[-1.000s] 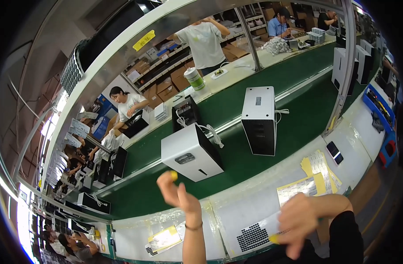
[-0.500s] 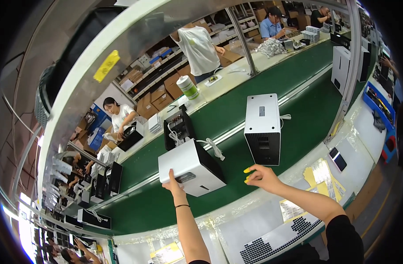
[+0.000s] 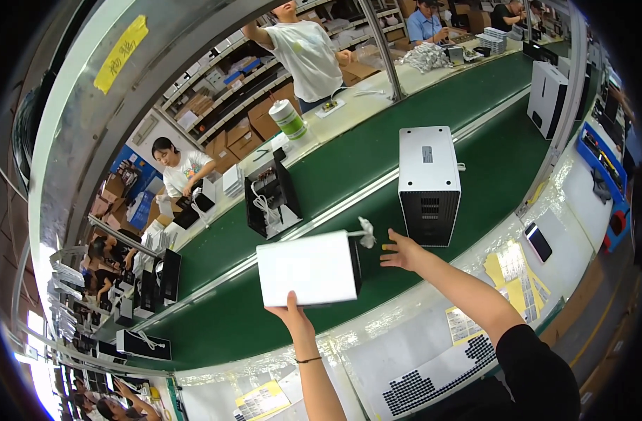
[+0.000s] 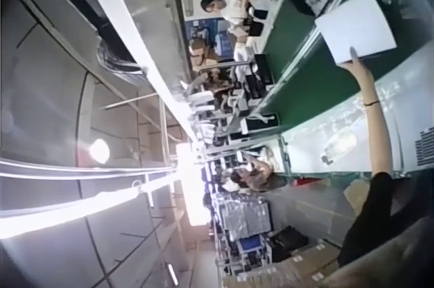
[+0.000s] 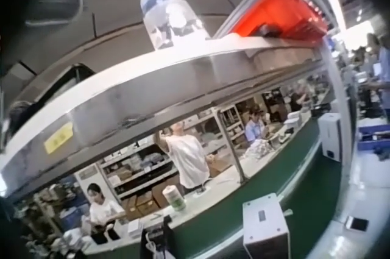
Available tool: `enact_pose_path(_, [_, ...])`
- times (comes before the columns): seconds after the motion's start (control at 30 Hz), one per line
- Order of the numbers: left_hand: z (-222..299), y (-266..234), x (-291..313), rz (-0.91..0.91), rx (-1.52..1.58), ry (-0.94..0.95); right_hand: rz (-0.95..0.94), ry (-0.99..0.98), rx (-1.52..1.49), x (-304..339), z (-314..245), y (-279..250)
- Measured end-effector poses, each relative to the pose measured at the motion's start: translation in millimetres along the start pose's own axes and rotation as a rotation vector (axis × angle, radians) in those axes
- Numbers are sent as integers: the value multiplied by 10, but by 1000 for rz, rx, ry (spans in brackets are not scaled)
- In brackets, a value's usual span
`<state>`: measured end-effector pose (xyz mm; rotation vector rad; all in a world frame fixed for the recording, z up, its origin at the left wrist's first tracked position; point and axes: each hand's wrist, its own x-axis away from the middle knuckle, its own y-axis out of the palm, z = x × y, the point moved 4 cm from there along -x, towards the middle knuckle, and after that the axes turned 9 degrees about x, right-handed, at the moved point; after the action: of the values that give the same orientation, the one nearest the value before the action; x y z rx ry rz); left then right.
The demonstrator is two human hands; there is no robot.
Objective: Apply adhesive labels and stickers to computer cases on a production assembly line.
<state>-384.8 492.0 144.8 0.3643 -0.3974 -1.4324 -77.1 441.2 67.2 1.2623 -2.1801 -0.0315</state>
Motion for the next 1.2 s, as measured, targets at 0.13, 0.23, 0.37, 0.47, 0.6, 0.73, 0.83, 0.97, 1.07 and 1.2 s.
enact_pose_path(0.13, [-204,-254,250,-310,-15,107,-307,352,-250,-91,317,-154])
enact_pose_path(0.23, [-244,-332,383,-168,638,-152,-138,391,14,364,272,-79])
enact_pose_path(0.37, [-511,-66,587,-316,400,-578,-213,391,-113,455,791,-339])
enact_pose_path(0.47, [-844,-390,688,-376,-68,-356,-26,292,-177,105,1550,-704])
enact_pose_path(0.6, [-762,-224,1292,-365,186,-530,-133,279,-152,528,1335,-849])
enact_pose_path(0.73, [-434,15,1615,-454,74,-284,-319,-22,-241,726,709,-604])
enact_pose_path(0.83, [-415,-19,1893,-368,-168,-106,-340,-76,-278,729,519,-588])
enact_pose_path(0.97, [-638,-290,2394,-387,-337,-281,-384,-134,-244,682,639,-712])
enact_pose_path(1.07, [-755,-408,2818,-638,-774,-295,-416,-50,-181,959,556,-685])
enact_pose_path(1.2, [-882,-637,3083,-857,-859,-71,-79,-341,423,1087,757,-1004])
